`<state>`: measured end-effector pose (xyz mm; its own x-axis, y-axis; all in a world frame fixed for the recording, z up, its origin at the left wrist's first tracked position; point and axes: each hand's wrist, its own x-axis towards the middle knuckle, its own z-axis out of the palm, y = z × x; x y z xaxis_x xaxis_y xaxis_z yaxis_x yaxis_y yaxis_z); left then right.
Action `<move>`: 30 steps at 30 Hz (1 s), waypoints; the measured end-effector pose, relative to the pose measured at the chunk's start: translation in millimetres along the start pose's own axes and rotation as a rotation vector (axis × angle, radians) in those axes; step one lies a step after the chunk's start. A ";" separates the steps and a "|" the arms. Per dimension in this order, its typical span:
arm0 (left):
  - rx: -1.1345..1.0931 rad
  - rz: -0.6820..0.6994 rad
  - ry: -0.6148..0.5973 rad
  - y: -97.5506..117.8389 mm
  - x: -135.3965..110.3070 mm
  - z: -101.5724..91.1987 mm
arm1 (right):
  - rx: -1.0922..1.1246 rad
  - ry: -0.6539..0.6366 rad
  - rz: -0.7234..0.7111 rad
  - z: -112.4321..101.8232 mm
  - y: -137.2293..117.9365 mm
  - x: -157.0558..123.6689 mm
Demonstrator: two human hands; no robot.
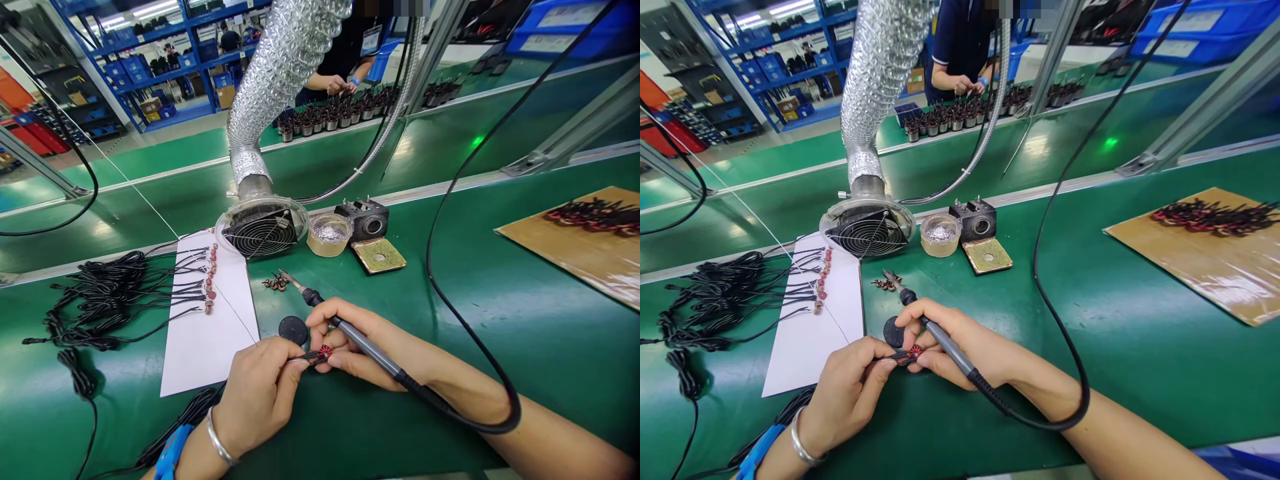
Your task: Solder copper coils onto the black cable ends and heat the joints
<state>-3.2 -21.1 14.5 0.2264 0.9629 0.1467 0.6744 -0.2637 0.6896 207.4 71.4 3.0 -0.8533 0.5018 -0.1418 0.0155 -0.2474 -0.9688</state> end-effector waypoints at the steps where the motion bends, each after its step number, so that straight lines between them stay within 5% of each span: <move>1: 0.002 -0.006 -0.007 -0.1 -0.2 0.2 | 0.000 0.000 0.003 0.0 -0.7 -0.1; 20: 0.098 0.077 0.027 1.9 -0.8 3.3 | 0.056 0.049 0.003 19.3 4.0 7.0; 30: 0.159 0.118 0.107 -0.9 -5.6 10.3 | -0.429 0.246 -0.305 20.2 10.1 4.6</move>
<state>2.2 -26.8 5.8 0.2399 0.9233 0.3000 0.7518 -0.3722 0.5443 193.1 54.4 -3.3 -0.7072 0.6879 0.1634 0.0417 0.2713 -0.9616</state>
